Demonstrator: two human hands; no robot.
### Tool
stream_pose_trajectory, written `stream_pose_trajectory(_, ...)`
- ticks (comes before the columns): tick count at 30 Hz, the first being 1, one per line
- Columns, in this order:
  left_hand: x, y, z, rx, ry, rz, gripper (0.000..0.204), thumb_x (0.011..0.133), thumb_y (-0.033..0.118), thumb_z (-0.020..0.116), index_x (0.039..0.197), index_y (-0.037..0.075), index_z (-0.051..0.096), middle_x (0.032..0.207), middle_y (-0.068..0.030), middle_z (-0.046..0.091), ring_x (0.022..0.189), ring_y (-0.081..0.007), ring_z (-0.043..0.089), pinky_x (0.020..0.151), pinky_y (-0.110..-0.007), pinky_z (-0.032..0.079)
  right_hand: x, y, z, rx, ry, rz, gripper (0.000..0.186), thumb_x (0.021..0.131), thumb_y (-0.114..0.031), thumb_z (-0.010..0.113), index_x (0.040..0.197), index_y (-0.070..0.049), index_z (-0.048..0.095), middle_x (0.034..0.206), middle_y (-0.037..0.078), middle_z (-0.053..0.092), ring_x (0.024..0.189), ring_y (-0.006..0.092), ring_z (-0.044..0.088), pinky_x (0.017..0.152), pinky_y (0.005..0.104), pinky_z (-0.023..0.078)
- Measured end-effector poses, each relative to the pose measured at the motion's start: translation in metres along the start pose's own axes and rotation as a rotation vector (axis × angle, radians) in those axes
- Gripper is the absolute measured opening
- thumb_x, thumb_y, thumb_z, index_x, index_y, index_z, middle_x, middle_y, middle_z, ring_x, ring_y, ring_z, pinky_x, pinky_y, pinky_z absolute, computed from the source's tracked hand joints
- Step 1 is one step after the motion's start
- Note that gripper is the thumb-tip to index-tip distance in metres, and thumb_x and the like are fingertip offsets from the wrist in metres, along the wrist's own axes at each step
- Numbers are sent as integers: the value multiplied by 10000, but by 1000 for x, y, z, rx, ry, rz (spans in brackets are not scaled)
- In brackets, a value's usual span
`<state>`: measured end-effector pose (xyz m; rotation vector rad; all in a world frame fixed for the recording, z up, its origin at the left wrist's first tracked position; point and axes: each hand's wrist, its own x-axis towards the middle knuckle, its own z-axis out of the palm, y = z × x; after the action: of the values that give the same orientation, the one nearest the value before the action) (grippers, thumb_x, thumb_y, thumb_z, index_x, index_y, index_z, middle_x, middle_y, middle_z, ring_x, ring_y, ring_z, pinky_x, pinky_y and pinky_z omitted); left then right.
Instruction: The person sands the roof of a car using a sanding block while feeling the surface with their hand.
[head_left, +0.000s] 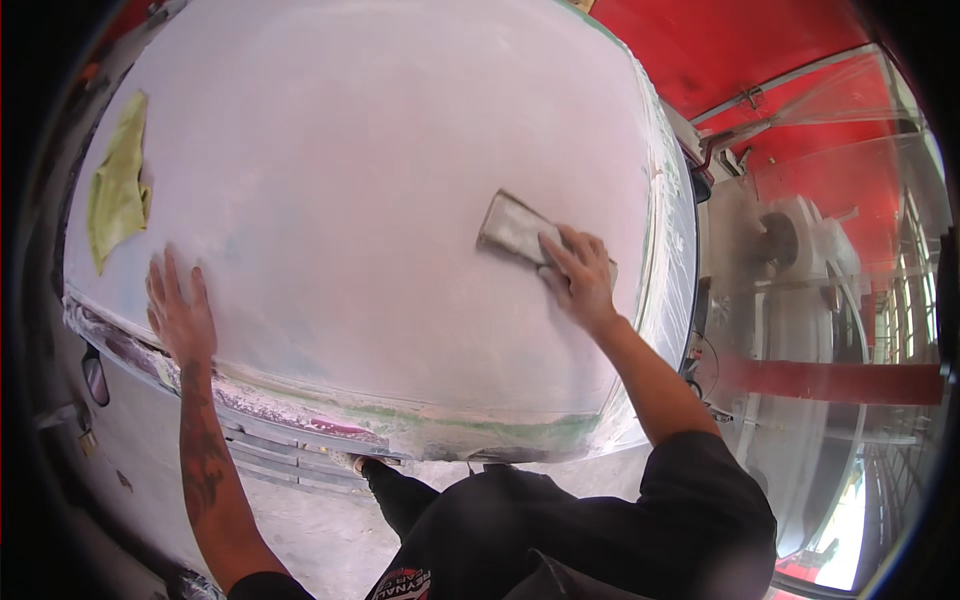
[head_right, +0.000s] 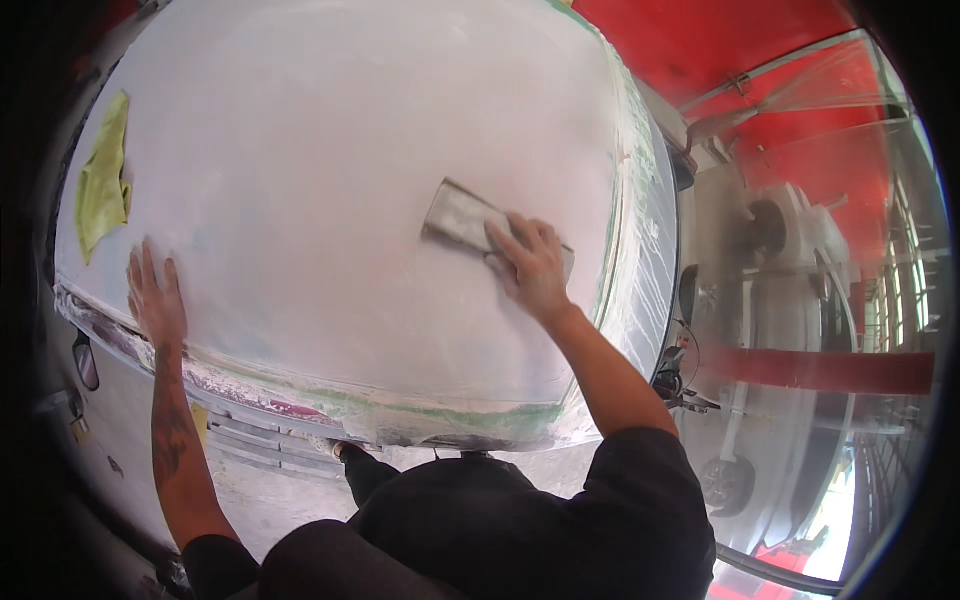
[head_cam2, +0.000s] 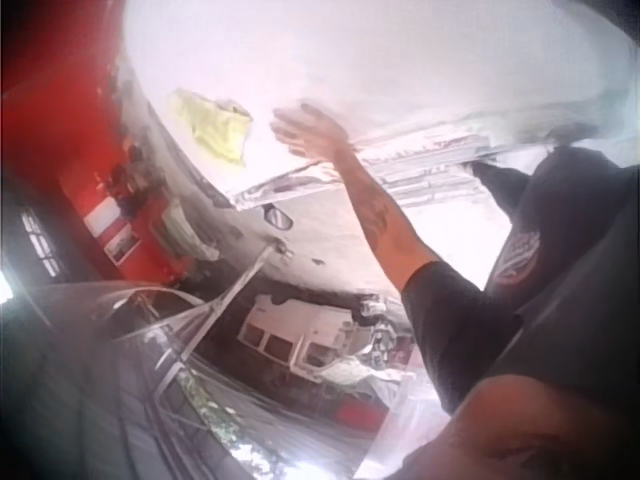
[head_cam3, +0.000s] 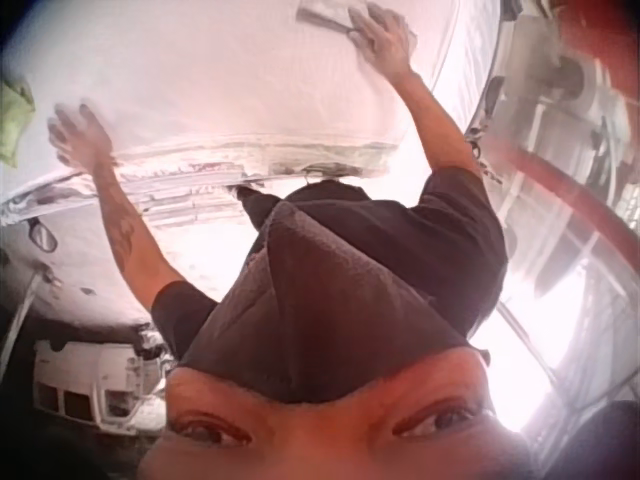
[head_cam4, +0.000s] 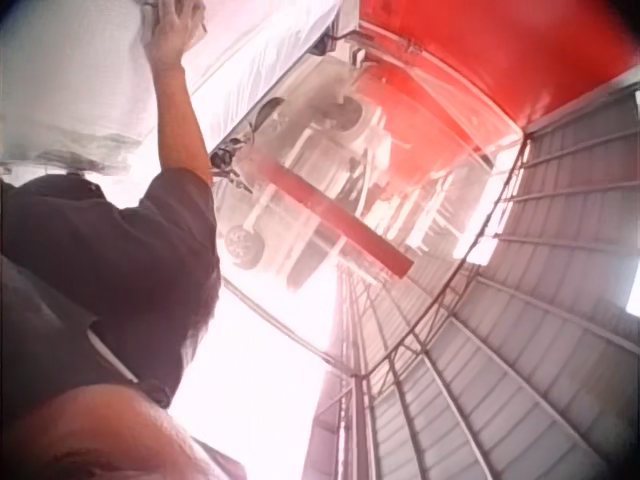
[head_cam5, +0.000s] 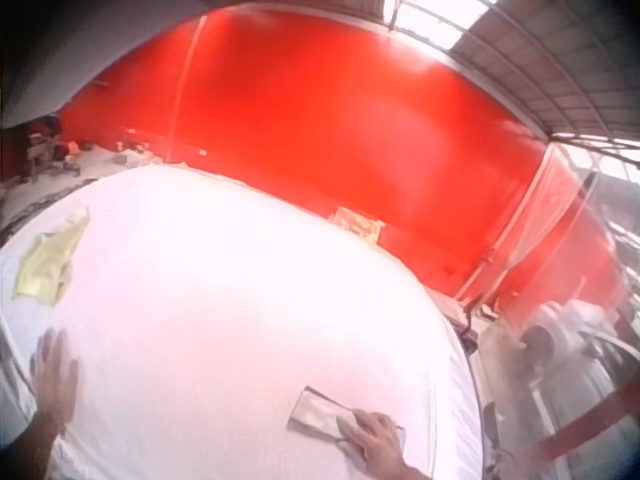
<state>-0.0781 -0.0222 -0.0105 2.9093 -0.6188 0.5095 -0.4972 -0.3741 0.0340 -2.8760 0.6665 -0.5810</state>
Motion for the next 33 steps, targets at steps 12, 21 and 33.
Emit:
stream_pose_trajectory(12, -4, 3, -9, -27, -15, -2, 565, 989, 458, 475, 1501, 243, 373, 1551, -106, 335, 1435, -323, 294, 1156, -499, 232, 38, 7, 12, -30, 9, -2, 564, 755, -146, 773, 1295, -219, 627, 1293, 114, 561, 1098, 346, 526, 956, 465, 440)
stream_pose_trajectory(21, 2, 24, -12, -157, -4, 39, 551, 990, 427, 488, 1497, 241, 380, 1541, -105, 348, 1431, -302, 306, 1156, -496, 231, 261, 146, 31, -206, 66, 19, 419, 909, -251, 609, 1307, -122, 573, 1248, 132, 609, 1055, 397, 562, 941, 448, 462)
stream_pose_trajectory(33, -3, 13, -24, -42, -20, 14, 555, 982, 391, 514, 1493, 217, 387, 1525, -120, 364, 1416, -303, 328, 1130, -501, 273, 98, 95, 8, 71, -146, -178, 682, 684, 96, 654, 1311, -172, 616, 1365, 136, 537, 1208, 371, 493, 1045, 442, 422)
